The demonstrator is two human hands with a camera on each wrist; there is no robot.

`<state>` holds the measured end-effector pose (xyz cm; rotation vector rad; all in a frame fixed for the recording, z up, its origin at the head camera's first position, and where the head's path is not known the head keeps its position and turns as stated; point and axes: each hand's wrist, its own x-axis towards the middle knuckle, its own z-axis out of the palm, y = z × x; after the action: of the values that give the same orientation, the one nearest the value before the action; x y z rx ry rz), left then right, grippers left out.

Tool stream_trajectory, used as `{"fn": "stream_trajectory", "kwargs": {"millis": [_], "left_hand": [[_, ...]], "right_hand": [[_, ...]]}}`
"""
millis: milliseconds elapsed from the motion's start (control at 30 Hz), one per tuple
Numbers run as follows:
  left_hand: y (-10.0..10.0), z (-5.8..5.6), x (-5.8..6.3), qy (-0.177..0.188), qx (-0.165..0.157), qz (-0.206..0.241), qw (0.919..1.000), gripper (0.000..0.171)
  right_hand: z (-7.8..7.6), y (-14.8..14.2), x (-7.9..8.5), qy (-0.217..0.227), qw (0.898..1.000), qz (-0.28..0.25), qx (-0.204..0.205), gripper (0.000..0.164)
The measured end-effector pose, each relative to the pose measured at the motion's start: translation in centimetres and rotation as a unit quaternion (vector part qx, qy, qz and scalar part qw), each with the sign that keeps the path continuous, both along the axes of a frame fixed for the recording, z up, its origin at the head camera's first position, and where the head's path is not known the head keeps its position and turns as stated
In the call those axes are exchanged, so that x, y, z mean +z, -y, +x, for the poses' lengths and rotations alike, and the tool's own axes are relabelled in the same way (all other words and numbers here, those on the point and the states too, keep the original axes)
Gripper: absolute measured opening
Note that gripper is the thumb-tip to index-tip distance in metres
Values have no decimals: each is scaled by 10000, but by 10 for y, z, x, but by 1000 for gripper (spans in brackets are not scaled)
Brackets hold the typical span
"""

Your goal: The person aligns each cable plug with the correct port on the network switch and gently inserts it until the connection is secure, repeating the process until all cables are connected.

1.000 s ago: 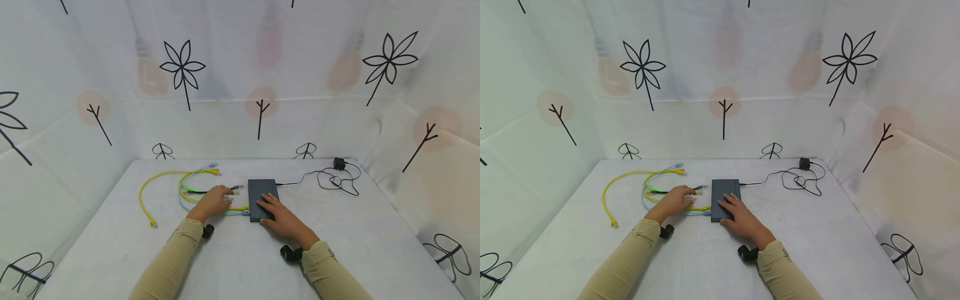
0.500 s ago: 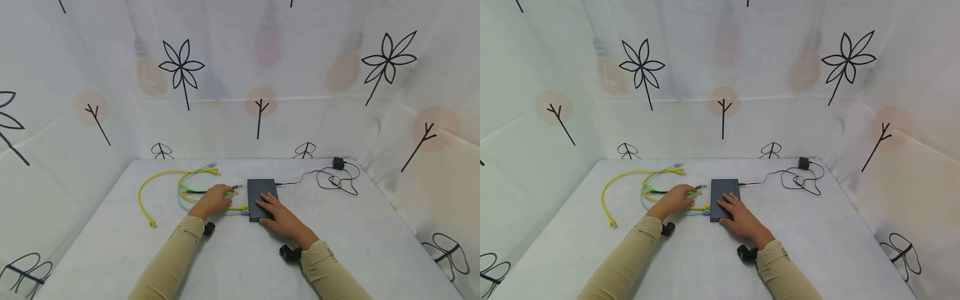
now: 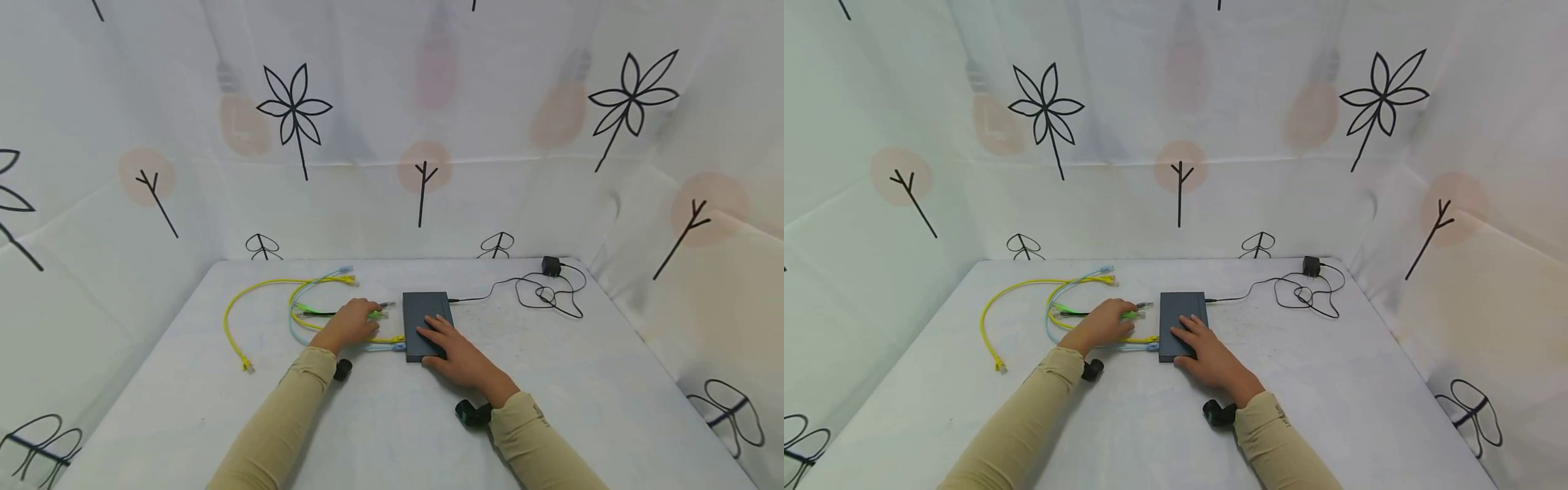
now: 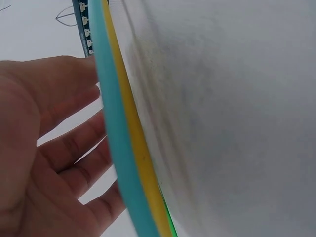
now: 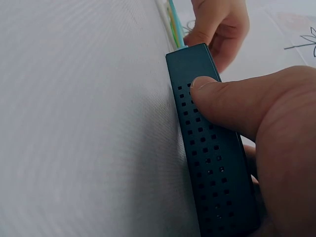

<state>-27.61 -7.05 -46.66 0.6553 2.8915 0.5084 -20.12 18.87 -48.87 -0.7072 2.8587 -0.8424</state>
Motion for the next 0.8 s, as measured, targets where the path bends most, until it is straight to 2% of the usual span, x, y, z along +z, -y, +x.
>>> {"fn": "stream_trajectory", "kwargs": {"millis": [467,700,800], "left_hand": [[-1,-6,2,-104,191,-214,9995,29],[0,-6,4,-364,55,-277,9989,24],[1,-7,3,-352,43,-240,9991,24]], "right_hand": [[2,1,2,36,10000,-3,-40,59],[2,0,2,48,10000,-51,-17,59],[1,0,1,19,10000,-56,-4,59]]}}
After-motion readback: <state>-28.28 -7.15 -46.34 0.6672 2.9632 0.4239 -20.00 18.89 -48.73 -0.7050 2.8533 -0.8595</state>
